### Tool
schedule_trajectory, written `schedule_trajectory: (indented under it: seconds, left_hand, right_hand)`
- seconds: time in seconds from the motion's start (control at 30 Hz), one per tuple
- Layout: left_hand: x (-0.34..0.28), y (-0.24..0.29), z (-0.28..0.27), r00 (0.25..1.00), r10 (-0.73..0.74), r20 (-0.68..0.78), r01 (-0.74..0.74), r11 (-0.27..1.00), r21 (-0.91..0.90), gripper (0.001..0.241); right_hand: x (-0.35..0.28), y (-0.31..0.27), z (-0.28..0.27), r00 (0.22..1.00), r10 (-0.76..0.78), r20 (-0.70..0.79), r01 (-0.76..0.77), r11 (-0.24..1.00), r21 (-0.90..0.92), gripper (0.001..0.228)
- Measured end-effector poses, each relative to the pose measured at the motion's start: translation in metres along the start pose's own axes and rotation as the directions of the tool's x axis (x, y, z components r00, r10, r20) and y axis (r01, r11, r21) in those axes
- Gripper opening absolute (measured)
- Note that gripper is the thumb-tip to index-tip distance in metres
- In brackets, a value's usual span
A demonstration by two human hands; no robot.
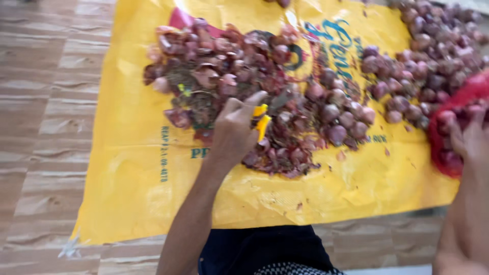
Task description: The person trims the ends off small red onions using scissors, placing the trimmed onions into a red mesh bag and leaving the skins on a yellow plastic sheet.
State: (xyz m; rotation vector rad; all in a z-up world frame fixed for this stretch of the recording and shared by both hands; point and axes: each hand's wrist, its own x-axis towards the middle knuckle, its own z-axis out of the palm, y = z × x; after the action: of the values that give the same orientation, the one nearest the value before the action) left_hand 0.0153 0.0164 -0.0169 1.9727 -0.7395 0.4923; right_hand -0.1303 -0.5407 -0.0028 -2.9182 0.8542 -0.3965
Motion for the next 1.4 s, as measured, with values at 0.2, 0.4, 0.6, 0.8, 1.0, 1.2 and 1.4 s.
schedule_trajectory:
  seconds: [0.2, 0.4, 0.6, 0.8, 1.0, 1.2, 1.4]
  left_hand:
    - [0.001, 0.011, 0.003, 0.991, 0.131, 0.039, -0.131, 0.991, -0.011, 0.043]
    - [-0.008, 0.018, 0.022, 0.967, 0.253, -0.001, -0.249, 0.95, 0.188, 0.035]
    - [-0.019, -0.001, 0.022, 0.958, 0.251, 0.142, -0.284, 0.907, 0.312, 0.044]
    - [0.0, 0.008, -0.015, 0.93, 0.205, 0.305, -0.222, 0.975, 0.02, 0.065]
    - [0.002, 0.001, -0.015, 0.903, 0.183, 0.39, -0.166, 0.983, -0.077, 0.062]
    - [0.003, 0.001, -0.036, 0.909, 0.13, 0.396, -0.21, 0.963, 0.166, 0.05]
    - [-0.002, -0.012, -0.044, 0.959, 0.19, 0.21, -0.262, 0.876, 0.406, 0.039]
  right_hand:
    - [-0.027, -0.061, -0.004, 0.814, -0.504, -0.288, 0.512, 0.857, -0.053, 0.041]
    - [-0.115, -0.291, -0.037, 0.756, -0.647, 0.097, 0.33, 0.506, 0.797, 0.061]
    - [-0.126, -0.372, 0.002, 0.793, -0.595, -0.133, 0.398, 0.34, 0.852, 0.023]
    - [-0.123, -0.384, -0.026, 0.698, -0.697, -0.162, 0.387, 0.178, 0.905, 0.019]
    - [-0.114, -0.379, -0.018, 0.677, -0.716, -0.168, 0.348, 0.111, 0.931, 0.018]
    - [-0.096, -0.351, -0.038, 0.444, -0.895, 0.047, 0.382, 0.237, 0.893, 0.036]
    - [-0.052, -0.273, -0.007, 0.679, -0.664, -0.313, 0.679, 0.407, 0.611, 0.012]
